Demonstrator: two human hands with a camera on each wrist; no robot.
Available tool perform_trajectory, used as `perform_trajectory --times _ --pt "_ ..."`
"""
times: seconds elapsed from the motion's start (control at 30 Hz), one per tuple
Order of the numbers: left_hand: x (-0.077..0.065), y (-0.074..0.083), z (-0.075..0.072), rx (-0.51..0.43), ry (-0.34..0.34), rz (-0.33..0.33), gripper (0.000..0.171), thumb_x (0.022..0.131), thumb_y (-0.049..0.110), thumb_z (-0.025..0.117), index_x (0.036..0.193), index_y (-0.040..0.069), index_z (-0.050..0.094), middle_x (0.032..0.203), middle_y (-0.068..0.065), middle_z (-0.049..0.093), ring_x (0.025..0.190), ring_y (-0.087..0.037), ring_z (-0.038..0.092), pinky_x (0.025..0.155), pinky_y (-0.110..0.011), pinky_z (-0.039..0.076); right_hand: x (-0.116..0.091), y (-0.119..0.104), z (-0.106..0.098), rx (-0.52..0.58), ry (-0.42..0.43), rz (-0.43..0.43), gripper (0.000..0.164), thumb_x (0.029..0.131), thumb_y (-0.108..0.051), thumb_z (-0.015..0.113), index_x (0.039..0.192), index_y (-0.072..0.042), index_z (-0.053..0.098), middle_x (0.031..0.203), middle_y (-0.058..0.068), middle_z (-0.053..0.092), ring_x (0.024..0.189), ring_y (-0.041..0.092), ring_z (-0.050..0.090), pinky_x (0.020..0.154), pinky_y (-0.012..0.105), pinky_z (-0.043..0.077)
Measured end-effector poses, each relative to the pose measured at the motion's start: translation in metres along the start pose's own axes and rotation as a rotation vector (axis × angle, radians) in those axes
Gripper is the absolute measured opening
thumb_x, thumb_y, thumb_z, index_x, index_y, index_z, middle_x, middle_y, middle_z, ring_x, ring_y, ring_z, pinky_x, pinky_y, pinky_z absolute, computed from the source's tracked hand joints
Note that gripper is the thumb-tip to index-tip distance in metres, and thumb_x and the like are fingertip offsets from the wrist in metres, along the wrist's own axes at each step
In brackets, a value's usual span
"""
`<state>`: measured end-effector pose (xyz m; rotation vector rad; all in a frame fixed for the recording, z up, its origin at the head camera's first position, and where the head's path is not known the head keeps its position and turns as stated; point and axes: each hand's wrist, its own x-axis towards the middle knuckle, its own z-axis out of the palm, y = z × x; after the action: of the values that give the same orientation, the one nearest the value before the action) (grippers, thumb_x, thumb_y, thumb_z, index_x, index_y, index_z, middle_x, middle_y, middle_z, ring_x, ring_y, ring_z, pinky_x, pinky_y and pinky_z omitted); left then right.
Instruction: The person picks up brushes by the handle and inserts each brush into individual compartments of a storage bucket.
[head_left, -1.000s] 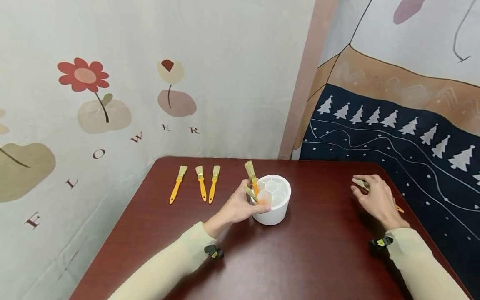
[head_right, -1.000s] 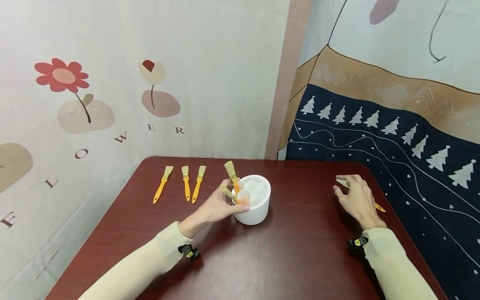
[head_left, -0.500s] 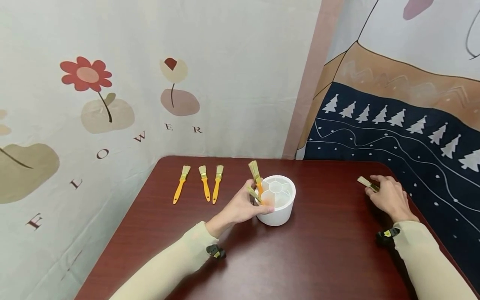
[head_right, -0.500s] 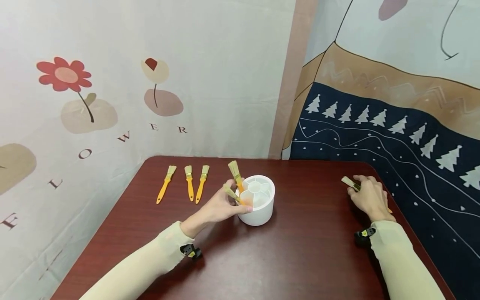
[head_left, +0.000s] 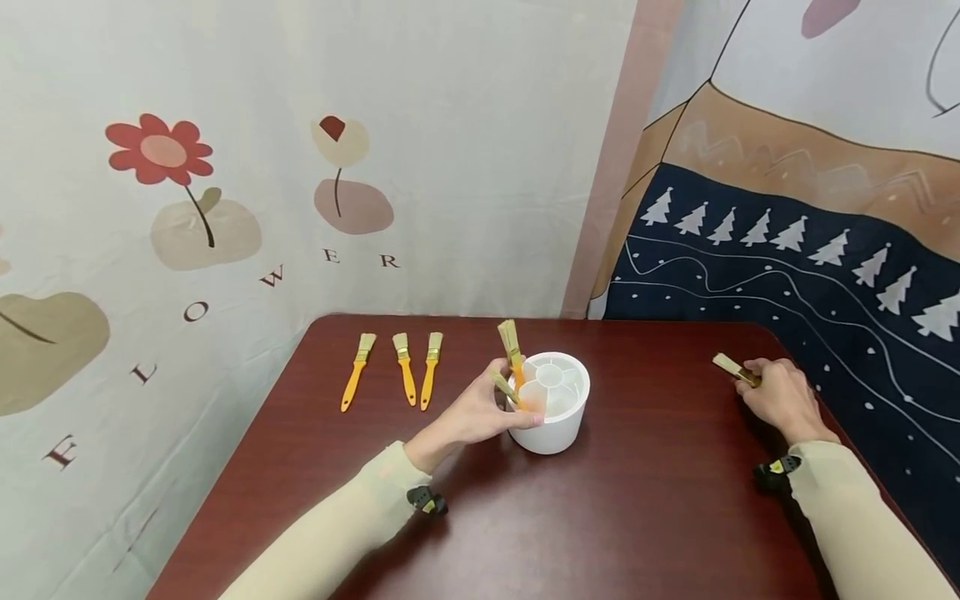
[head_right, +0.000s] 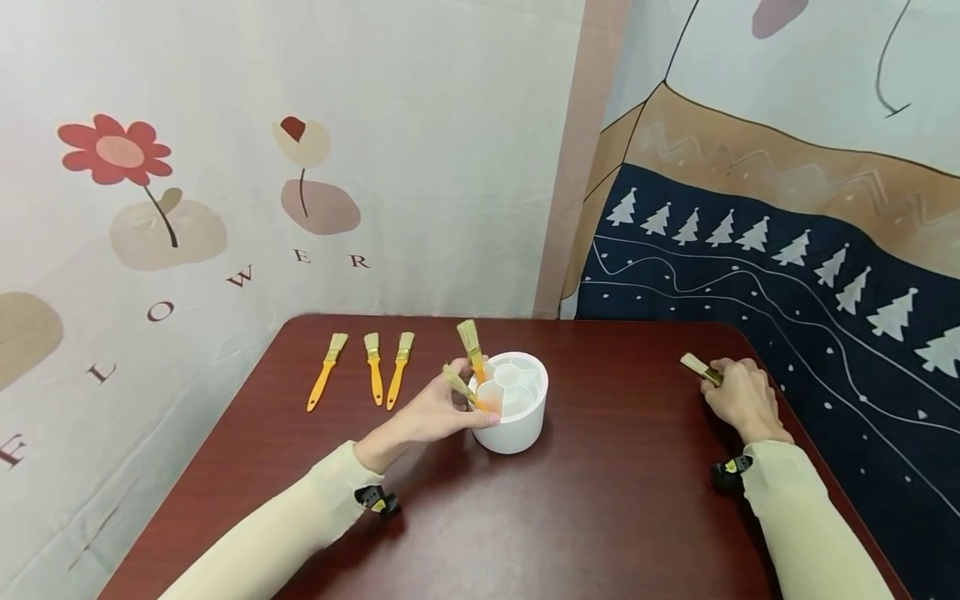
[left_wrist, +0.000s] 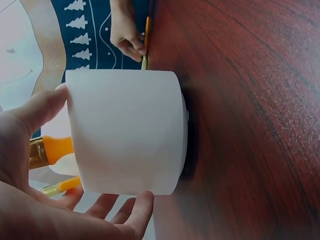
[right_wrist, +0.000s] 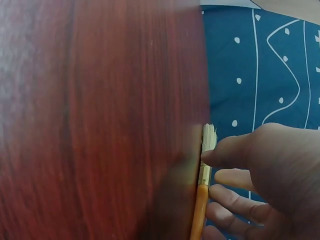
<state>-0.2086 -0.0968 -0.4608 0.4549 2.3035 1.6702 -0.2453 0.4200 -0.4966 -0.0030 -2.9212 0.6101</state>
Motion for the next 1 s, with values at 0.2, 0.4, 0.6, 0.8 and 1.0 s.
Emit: perform_trajectory --times 0.2,0.4,0.6,0.8,1.0 --pt "0.003 0.001 -0.007 0.039 -0.047 0.053 0.078 0.092 0.014 0.097 0.157 0.003 0.055 0.15 -0.021 0.071 0.126 -0.024 0.073 0.109 -0.034 0.058 0.001 0.003 -0.001 -0.012 0.039 -0.033 0.043 0.102 -0.004 0.074 0.133 0.025 0.067 0.126 0.049 0.069 0.117 0.067 0.057 0.093 0.079 0.05" --pt "0.009 -0.001 -0.012 0.014 -0.101 0.054 0.088 0.093 0.009 0.094 0.168 0.001 0.048 0.161 -0.023 0.066 0.136 -0.029 0.07 0.121 -0.047 0.054 0.003 0.008 0.0 -0.023 0.031 -0.035 0.032 0.102 0.001 0.072 0.124 0.024 0.072 0.125 0.046 0.073 0.105 0.065 0.067 0.09 0.074 0.055" --pt "0.012 0.0 -0.013 -0.02 -0.126 0.033 0.092 0.094 0.007 0.092 0.173 0.002 0.044 0.169 -0.021 0.061 0.145 -0.03 0.066 0.127 -0.052 0.049 0.003 0.007 0.001 -0.022 0.037 -0.039 0.023 0.105 -0.001 0.073 0.115 0.019 0.076 0.114 0.04 0.077 0.098 0.056 0.068 0.085 0.067 0.054" --pt "0.013 -0.001 -0.013 0.018 -0.133 0.029 0.089 0.094 0.009 0.092 0.17 0.002 0.047 0.163 -0.021 0.063 0.134 -0.026 0.07 0.115 -0.039 0.055 -0.001 0.005 0.001 0.004 0.019 -0.016 0.026 0.105 -0.001 0.075 0.119 0.021 0.072 0.109 0.038 0.077 0.103 0.059 0.067 0.089 0.072 0.054" --pt "0.012 -0.002 -0.01 0.003 -0.117 0.071 0.083 0.093 0.006 0.093 0.165 0.001 0.052 0.159 -0.022 0.067 0.13 -0.022 0.072 0.107 -0.03 0.058 -0.006 0.002 0.001 0.041 0.044 0.007 0.028 0.103 -0.004 0.083 0.118 0.016 0.071 0.103 0.034 0.081 0.098 0.055 0.074 0.088 0.071 0.059"
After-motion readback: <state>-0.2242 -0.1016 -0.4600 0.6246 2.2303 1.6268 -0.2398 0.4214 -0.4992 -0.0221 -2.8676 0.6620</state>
